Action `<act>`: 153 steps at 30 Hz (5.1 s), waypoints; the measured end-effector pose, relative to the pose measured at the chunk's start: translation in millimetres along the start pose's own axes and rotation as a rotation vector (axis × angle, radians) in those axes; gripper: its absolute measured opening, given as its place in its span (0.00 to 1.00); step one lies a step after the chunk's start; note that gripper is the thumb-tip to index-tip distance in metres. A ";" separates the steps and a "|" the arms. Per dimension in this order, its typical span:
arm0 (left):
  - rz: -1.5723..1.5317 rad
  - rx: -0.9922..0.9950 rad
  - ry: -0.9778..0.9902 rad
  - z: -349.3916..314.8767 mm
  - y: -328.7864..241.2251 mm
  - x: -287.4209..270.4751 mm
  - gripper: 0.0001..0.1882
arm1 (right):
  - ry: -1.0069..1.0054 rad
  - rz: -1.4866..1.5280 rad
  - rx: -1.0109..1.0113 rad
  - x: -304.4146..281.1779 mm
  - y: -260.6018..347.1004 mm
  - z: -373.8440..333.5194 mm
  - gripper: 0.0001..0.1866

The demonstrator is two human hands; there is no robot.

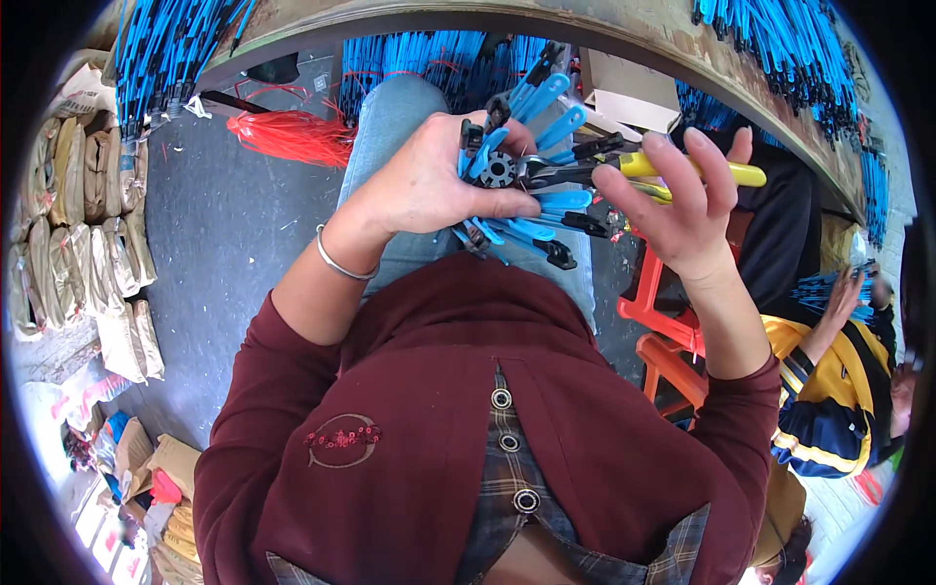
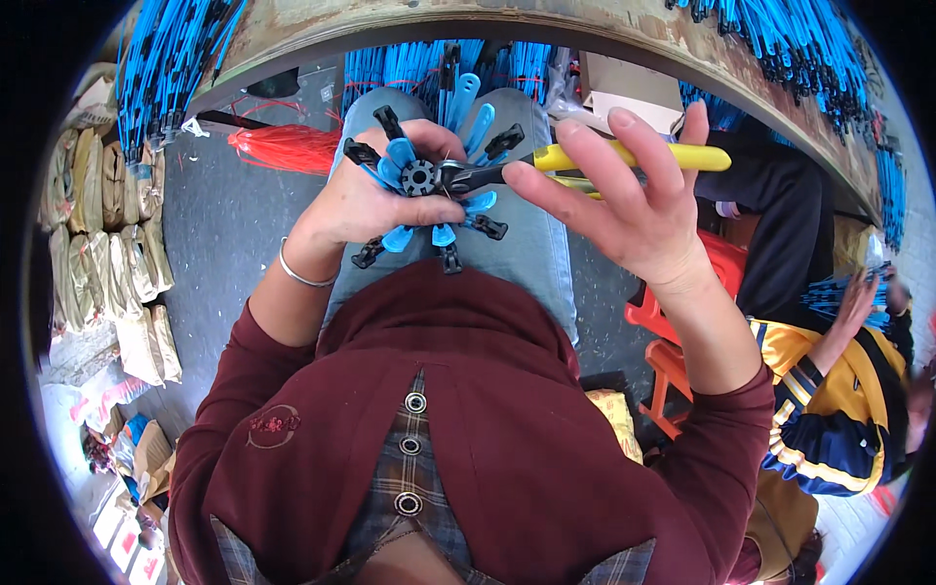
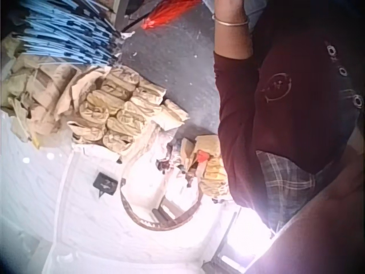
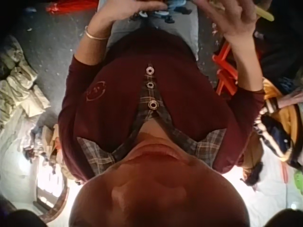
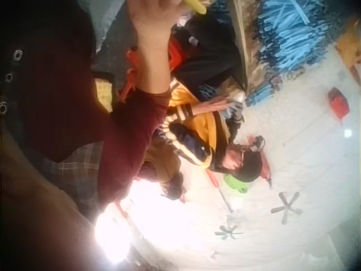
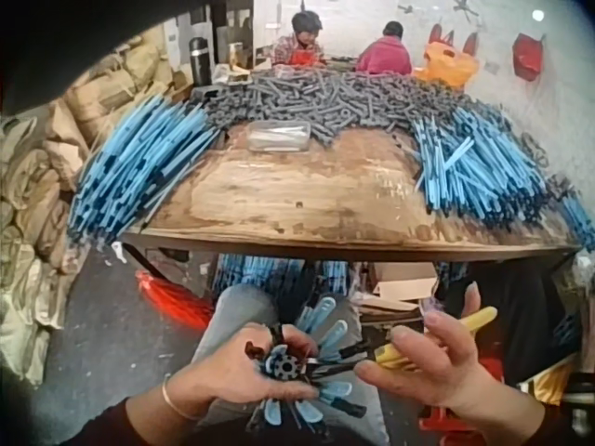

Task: The person assembles and organizes small blue-coated wire pins and metal components at an industrial workbench. The person uses pliers to manipulate the wire pins and metal components, forming bundles.

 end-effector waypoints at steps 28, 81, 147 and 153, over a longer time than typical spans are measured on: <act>-0.133 0.044 0.084 -2.7 6.8 -11.3 0.18 | 1.867 1.322 0.952 22.5 1.4 -18.3 0.34; -0.137 0.070 -0.056 -0.5 16.3 -20.0 0.16 | 1.069 1.155 0.543 47.3 12.7 -21.5 0.29; 0.933 0.146 -0.902 28.1 -111.5 -438.0 0.17 | 0.373 0.068 0.725 116.2 -114.0 101.6 0.27; 0.427 0.402 -0.685 90.8 -132.3 -258.0 0.13 | 0.365 -0.004 0.794 130.8 -128.6 86.3 0.23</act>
Point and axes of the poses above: each hand's wrist, its own z-axis towards the middle knuckle, its own x-axis out of the palm, y = z × x, the point moved 4 cm from there along z, towards the middle knuckle, and after that the axes turned 11 degrees about x, right-handed, at the moved point
